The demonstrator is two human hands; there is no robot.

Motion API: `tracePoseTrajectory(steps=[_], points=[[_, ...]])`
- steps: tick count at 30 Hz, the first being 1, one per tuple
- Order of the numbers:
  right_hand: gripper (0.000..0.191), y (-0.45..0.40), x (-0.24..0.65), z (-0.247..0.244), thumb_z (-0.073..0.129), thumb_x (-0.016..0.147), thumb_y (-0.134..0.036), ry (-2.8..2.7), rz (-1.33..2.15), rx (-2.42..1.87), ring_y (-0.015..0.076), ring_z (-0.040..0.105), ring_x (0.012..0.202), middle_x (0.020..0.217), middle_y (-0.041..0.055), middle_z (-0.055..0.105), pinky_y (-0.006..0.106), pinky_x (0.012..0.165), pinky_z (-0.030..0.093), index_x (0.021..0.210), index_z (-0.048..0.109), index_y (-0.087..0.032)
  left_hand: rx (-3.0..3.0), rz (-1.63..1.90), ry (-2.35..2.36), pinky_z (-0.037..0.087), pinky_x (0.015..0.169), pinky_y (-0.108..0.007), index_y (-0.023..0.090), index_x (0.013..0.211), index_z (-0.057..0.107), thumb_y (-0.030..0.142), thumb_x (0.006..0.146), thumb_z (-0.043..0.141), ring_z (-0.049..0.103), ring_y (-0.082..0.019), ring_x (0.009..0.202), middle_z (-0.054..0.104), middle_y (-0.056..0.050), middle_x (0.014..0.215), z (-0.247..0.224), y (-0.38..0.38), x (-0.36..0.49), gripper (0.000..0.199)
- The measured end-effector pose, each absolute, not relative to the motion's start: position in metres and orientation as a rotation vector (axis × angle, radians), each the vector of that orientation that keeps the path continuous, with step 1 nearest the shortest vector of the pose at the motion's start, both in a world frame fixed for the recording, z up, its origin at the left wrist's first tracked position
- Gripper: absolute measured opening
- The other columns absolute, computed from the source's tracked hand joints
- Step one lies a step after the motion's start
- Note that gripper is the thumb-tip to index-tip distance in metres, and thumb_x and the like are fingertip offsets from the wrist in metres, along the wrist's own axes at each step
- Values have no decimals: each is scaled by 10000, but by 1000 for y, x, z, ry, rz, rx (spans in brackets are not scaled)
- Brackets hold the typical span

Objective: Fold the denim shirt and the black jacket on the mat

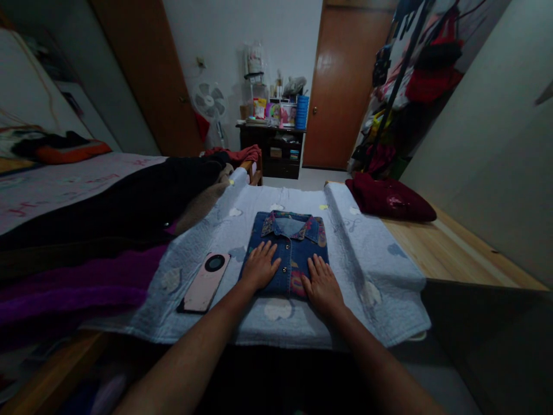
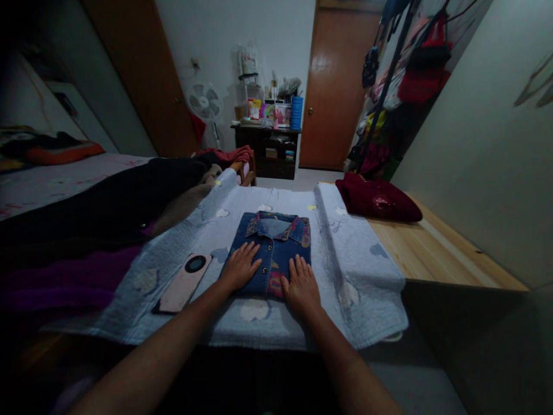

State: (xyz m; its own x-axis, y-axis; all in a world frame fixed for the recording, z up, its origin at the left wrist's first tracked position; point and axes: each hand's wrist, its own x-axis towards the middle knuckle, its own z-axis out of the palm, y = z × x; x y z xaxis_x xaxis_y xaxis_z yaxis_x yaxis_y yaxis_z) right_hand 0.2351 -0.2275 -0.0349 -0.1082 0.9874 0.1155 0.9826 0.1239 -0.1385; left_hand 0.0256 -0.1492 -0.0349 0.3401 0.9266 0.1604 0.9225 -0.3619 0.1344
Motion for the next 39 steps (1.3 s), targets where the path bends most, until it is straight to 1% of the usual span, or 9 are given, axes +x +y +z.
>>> tracePoseTrajectory(steps=[3, 6, 9, 12, 15, 22, 26, 33, 39], points=[[633, -227, 241, -30, 328, 948, -466, -2220, 72, -1984, 265, 187, 1420, 1535, 147, 236, 393, 1135, 151, 1443, 333, -72, 2539, 251, 1794, 214, 1131, -456, 215, 1419, 385, 510, 936, 285, 264, -253, 1401, 331, -73, 1513, -31, -153, 14, 575], [627, -217, 240, -18, 402, 916, -450, -2241, 157, -2031, 300, 308, 1369, 1479, 199, 342, 400, 1099, 229, 1385, 417, -34, 2486, 230, 1875, 197, 1124, -516, 203, 1384, 433, 488, 930, 322, 287, -280, 1389, 365, -102, 1492, -22, -159, 16, 548], [529, -202, 230, -7, 382, 925, -389, -2239, 202, -2004, 286, 404, 1310, 1421, 201, 434, 392, 1072, 273, 1315, 499, -52, 2549, 347, 1823, 154, 1151, -480, 175, 1332, 490, 386, 948, 317, 262, -252, 1402, 390, -105, 1477, -16, -164, 32, 471], [512, -192, 216, -10, 301, 954, -337, -2273, 195, -1862, 242, 313, 1371, 1486, 132, 361, 383, 1106, 227, 1386, 423, -90, 2571, 379, 1658, 214, 1147, -398, 164, 1378, 432, 288, 953, 290, 273, -202, 1398, 367, -74, 1495, -20, -167, 49, 465], [535, -187, 210, -21, 262, 965, -338, -2297, 200, -1811, 219, 235, 1407, 1525, 90, 288, 382, 1127, 192, 1438, 345, -102, 2517, 346, 1615, 257, 1130, -369, 160, 1430, 352, 251, 945, 289, 282, -187, 1394, 352, -62, 1504, -30, -166, 57, 498], [606, -173, 219, -31, 275, 958, -450, -2278, 137, -1832, 223, 185, 1423, 1532, 97, 262, 403, 1136, 160, 1450, 323, -99, 2502, 380, 1630, 234, 1144, -374, 174, 1437, 345, 300, 952, 288, 258, -188, 1405, 333, -35, 1514, -35, -167, 53, 505], [601, -164, 220, -30, 295, 956, -461, -2227, 107, -1843, 231, 218, 1413, 1516, 113, 300, 412, 1133, 167, 1429, 363, -96, 2503, 378, 1637, 232, 1145, -378, 176, 1440, 341, 300, 950, 292, 255, -190, 1407, 324, -36, 1517, -32, -169, 54, 508], [447, -157, 226, -36, 242, 981, -264, -2075, 158, -1785, 174, 386, 1329, 1374, 74, 524, 362, 1112, 254, 1271, 560, -143, 2491, 392, 1651, 241, 1143, -394, 208, 1445, 337, 301, 946, 314, 259, -194, 1406, 338, -32, 1510, -33, -170, 55, 508], [442, -157, 230, -44, 257, 949, -170, -2065, 169, -1761, 172, 389, 1327, 1374, 90, 521, 351, 1114, 265, 1280, 545, -112, 2488, 385, 1659, 241, 1146, -392, 195, 1437, 352, 297, 943, 316, 263, -195, 1404, 333, -38, 1513, -33, -170, 55, 505]])
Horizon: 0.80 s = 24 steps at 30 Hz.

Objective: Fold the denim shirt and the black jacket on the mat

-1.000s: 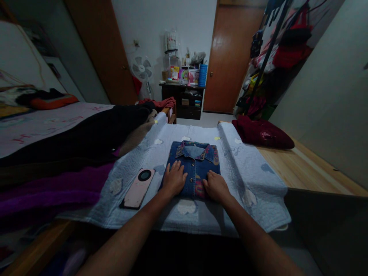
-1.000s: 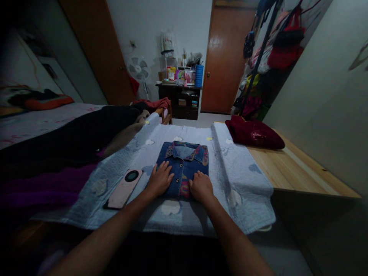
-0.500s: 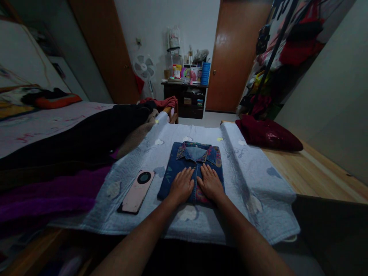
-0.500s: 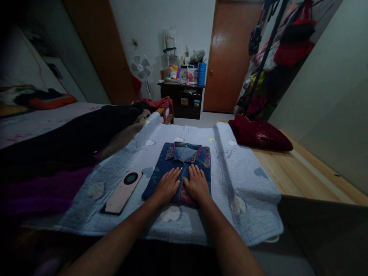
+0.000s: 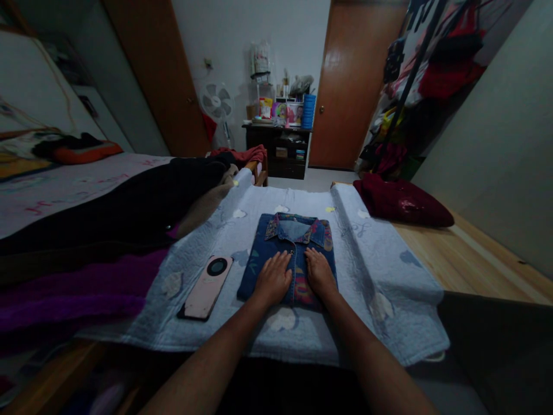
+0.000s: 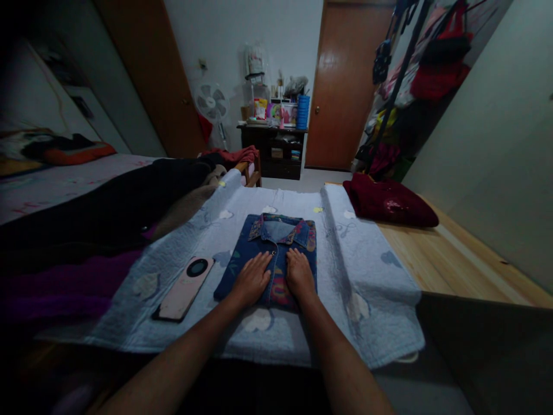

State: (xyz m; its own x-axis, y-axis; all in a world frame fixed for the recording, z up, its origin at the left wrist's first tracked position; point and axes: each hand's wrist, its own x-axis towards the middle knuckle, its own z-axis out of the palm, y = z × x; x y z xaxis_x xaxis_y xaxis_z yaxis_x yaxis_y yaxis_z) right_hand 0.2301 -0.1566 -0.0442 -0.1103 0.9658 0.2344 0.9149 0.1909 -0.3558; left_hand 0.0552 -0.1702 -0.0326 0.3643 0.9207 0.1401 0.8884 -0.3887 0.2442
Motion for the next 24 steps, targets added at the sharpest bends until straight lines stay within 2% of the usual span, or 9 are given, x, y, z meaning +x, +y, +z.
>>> tracePoseTrajectory(steps=[4, 7, 13, 16, 24], points=[[495, -159, 232, -45, 281, 878, -71, -2101, 137, -1740, 173, 366, 1343, 1405, 100, 485, 361, 1120, 255, 1315, 510, -101, 2491, 386, 1663, 240, 1149, -390, 204, 1441, 344, 300, 943, 319, 266, -191, 1403, 334, -29, 1513, -33, -170, 56, 507], [503, -162, 231, -43, 294, 868, -69, -2150, 122, -1719, 177, 357, 1348, 1411, 102, 477, 364, 1115, 259, 1323, 505, -102, 2490, 390, 1670, 240, 1149, -395, 210, 1442, 341, 300, 941, 324, 274, -194, 1399, 339, -29, 1510, -34, -170, 56, 510], [507, -177, 220, -33, 299, 962, -323, -2286, 83, -1700, 209, 266, 1395, 1493, 87, 357, 400, 1128, 208, 1418, 384, -118, 2490, 419, 1695, 237, 1144, -410, 208, 1434, 360, 321, 943, 316, 283, -217, 1394, 350, -23, 1505, -34, -171, 56, 506], [534, -187, 216, -30, 270, 969, -356, -2336, 98, -1727, 211, 218, 1413, 1518, 83, 305, 403, 1131, 185, 1445, 338, -123, 2484, 426, 1702, 235, 1142, -416, 214, 1430, 367, 320, 938, 324, 286, -221, 1392, 358, -20, 1501, -34, -171, 57, 505], [500, -208, 217, -23, 283, 969, -427, -2378, 187, -1779, 259, 172, 1425, 1554, 48, 213, 513, 1110, 154, 1458, 302, -322, 2462, 417, 1710, 222, 1142, -429, 227, 1430, 365, 318, 932, 320, 271, -224, 1396, 343, -7, 1510, -33, -172, 57, 509]])
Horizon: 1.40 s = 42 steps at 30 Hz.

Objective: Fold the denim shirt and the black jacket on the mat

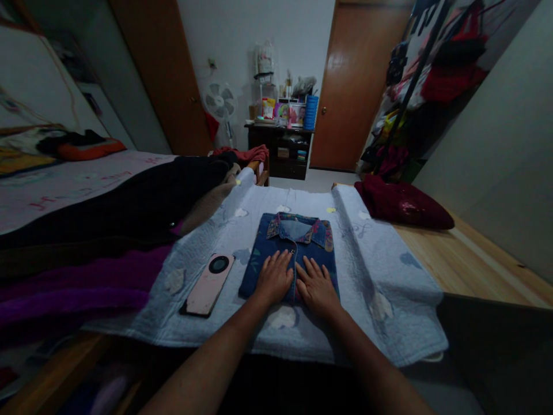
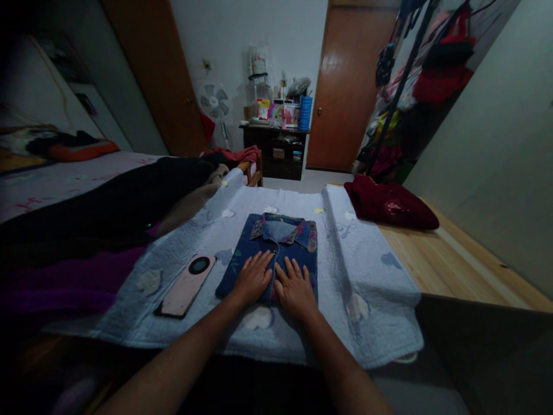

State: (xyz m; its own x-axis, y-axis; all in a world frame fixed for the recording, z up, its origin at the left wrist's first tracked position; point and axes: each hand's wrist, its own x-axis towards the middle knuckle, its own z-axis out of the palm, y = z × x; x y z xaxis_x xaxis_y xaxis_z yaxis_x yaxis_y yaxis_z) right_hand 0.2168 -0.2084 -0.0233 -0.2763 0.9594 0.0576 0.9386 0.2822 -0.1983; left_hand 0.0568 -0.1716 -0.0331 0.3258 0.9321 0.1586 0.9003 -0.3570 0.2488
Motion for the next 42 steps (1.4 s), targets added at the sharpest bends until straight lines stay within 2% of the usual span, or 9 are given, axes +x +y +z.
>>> tracePoseTrajectory(steps=[9, 13, 17, 20, 22, 26, 30, 37, 42], points=[[519, -229, 227, -28, 272, 969, -497, -2415, 214, -1711, 253, 166, 1427, 1559, 46, 196, 505, 1117, 153, 1464, 274, -341, 2432, 405, 1728, 195, 1138, -490, 262, 1441, 338, 350, 936, 310, 249, -227, 1402, 329, 11, 1515, -29, -174, 56, 514], [515, -238, 236, -29, 324, 955, -522, -2405, 224, -1630, 255, 224, 1409, 1534, 43, 283, 495, 1109, 192, 1434, 347, -335, 2441, 392, 1717, 187, 1135, -512, 251, 1445, 329, 436, 934, 316, 230, -244, 1407, 310, 2, 1524, -31, -173, 56, 544], [360, -231, 238, -18, 354, 969, -391, -2289, 257, -1585, 221, 489, 1207, 1286, 77, 569, 391, 1016, 354, 1163, 620, -245, 2441, 359, 1716, 178, 1130, -530, 278, 1451, 313, 500, 914, 353, 220, -264, 1408, 304, -1, 1528, -32, -171, 56, 582], [324, -211, 232, -11, 349, 962, -300, -2179, 284, -1615, 192, 584, 999, 1053, 82, 650, 336, 911, 427, 978, 657, -200, 2443, 329, 1704, 182, 1118, -552, 329, 1445, 311, 501, 911, 370, 223, -276, 1406, 304, 11, 1529, -30, -170, 56, 564], [322, -195, 227, -13, 356, 948, -266, -2121, 282, -1592, 196, 553, 1093, 1160, 96, 624, 341, 954, 411, 1120, 613, -179, 2451, 320, 1690, 189, 1110, -565, 348, 1440, 313, 492, 917, 364, 227, -278, 1404, 302, 17, 1529, -29, -170, 56, 544], [463, -170, 217, -26, 324, 945, -250, -2220, 281, -1562, 196, 326, 1360, 1469, 75, 402, 410, 1099, 264, 1397, 407, -185, 2454, 325, 1687, 185, 1120, -553, 296, 1455, 297, 479, 935, 316, 215, -263, 1410, 293, 6, 1533, -30, -170, 54, 552], [493, -160, 216, -31, 304, 962, -339, -2327, 229, -1677, 209, 238, 1405, 1524, 35, 303, 444, 1124, 189, 1440, 349, -228, 2476, 332, 1687, 172, 1140, -515, 229, 1473, 265, 458, 945, 278, 192, -242, 1421, 276, -16, 1539, -36, -170, 53, 576], [514, -158, 217, -29, 271, 972, -382, -2362, 151, -1740, 213, 193, 1420, 1543, 5, 247, 436, 1127, 173, 1468, 291, -252, 2462, 292, 1744, 201, 1144, -456, 135, 1469, 266, 510, 944, 247, 201, -237, 1425, 255, -103, 1540, -39, -163, 50, 646], [521, -159, 216, -29, 261, 974, -408, -2357, 151, -1747, 208, 195, 1419, 1540, 5, 256, 426, 1133, 158, 1470, 288, -249, 2466, 252, 1855, 202, 1153, -389, 73, 1456, 279, 392, 958, 246, 202, -224, 1424, 251, -125, 1537, -39, -139, 37, 592]])
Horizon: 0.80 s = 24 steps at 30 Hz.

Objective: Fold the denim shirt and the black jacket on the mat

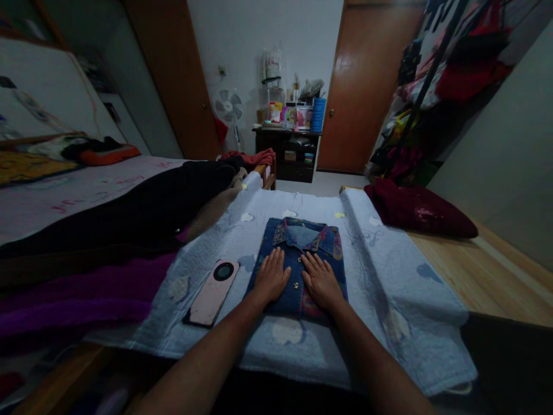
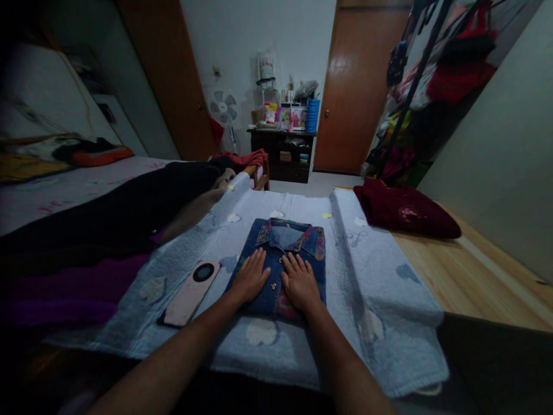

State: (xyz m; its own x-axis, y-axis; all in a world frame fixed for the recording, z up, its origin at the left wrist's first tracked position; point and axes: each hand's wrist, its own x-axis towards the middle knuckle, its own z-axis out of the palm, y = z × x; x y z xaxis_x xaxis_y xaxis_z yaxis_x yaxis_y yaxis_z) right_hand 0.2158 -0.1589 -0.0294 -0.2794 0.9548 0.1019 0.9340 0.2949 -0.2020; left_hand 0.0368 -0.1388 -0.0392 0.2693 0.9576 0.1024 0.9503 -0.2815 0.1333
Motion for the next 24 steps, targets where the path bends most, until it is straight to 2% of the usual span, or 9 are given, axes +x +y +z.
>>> tracePoseTrajectory(steps=[6, 15, 19, 22, 24], points=[[520, -158, 215, -28, 266, 973, -422, -2343, 178, -1774, 209, 208, 1415, 1539, -7, 258, 427, 1132, 155, 1471, 279, -277, 2431, 220, 1994, 209, 1145, -402, 24, 1396, 375, 354, 934, 314, 257, -258, 1404, 372, -181, 1472, -40, -107, 28, 571], [524, -158, 215, -27, 274, 971, -417, -2339, 189, -1765, 218, 209, 1413, 1541, 4, 254, 434, 1128, 161, 1474, 273, -274, 2496, 271, 1944, 254, 1117, -401, 109, 1292, 515, 398, 942, 323, 292, -246, 1384, 389, -139, 1470, -39, -75, 17, 493], [526, -159, 215, -26, 284, 970, -411, -2328, 186, -1748, 219, 207, 1415, 1539, 9, 260, 434, 1127, 170, 1477, 268, -272, 2466, 303, 1930, 286, 1088, -452, 206, 1305, 532, 426, 941, 309, 274, -256, 1384, 339, -74, 1509, -37, -60, 17, 480], [526, -159, 215, -26, 292, 969, -408, -2330, 175, -1737, 216, 206, 1415, 1537, 10, 265, 435, 1127, 174, 1477, 265, -275, 2440, 260, 1930, 175, 1110, -547, 338, 1371, 455, 421, 936, 308, 223, -278, 1405, 314, -14, 1524, -36, -45, 16, 467], [526, -159, 216, -26, 293, 969, -406, -2329, 176, -1733, 215, 204, 1416, 1536, 8, 268, 433, 1128, 173, 1478, 263, -278, 2433, 197, 1915, 99, 1115, -579, 380, 1386, 421, 387, 931, 311, 183, -285, 1420, 292, 4, 1534, -36, -34, 13, 468]])
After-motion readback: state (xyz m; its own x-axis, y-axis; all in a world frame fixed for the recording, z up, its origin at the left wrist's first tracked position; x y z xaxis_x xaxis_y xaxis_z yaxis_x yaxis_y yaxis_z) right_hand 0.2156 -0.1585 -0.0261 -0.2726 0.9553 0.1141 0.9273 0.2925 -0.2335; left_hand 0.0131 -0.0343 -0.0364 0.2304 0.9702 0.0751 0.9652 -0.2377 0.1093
